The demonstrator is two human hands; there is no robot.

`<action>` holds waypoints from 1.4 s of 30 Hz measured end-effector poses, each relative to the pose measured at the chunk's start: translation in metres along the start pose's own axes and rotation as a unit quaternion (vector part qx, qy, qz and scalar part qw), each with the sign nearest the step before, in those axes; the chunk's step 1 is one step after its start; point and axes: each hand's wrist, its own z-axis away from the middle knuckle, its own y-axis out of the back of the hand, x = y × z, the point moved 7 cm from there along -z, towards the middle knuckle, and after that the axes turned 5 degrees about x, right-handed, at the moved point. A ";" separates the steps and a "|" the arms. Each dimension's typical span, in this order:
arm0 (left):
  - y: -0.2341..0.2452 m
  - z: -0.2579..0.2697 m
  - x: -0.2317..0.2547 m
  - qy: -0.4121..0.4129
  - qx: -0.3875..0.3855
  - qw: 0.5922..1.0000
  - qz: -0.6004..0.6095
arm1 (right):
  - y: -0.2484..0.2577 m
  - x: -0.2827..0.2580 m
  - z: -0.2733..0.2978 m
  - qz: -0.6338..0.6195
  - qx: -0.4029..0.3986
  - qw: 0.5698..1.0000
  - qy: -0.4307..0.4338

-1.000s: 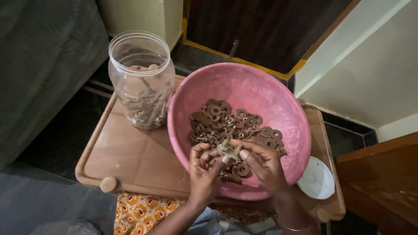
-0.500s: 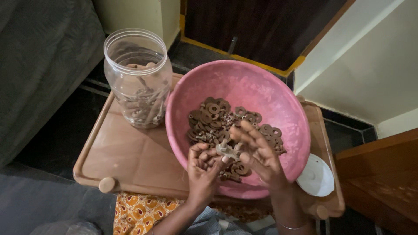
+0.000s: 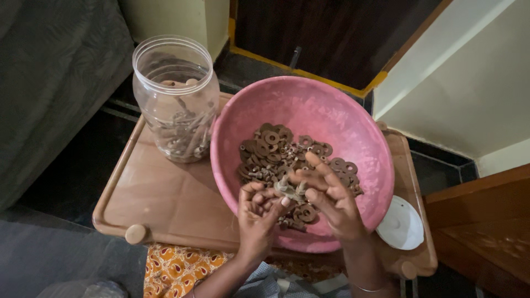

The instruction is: The person sits and sorts small brown metal washers from a pink bowl into a clear plastic jar. They pick up handfuls of washers, sift through them with their fingers, and transfer the selected pieces into the jar repeatedly.

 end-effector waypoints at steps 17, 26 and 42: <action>-0.006 -0.001 0.004 0.020 -0.007 1.000 0.007 | 0.010 0.006 -0.002 0.125 0.021 0.990 0.053; -0.004 0.000 0.003 0.020 -0.002 1.000 0.003 | -0.007 0.000 -0.002 -0.018 -0.065 0.998 -0.012; -0.004 -0.004 0.005 0.044 0.015 0.998 -0.033 | 0.015 0.007 0.006 0.117 0.067 0.985 0.108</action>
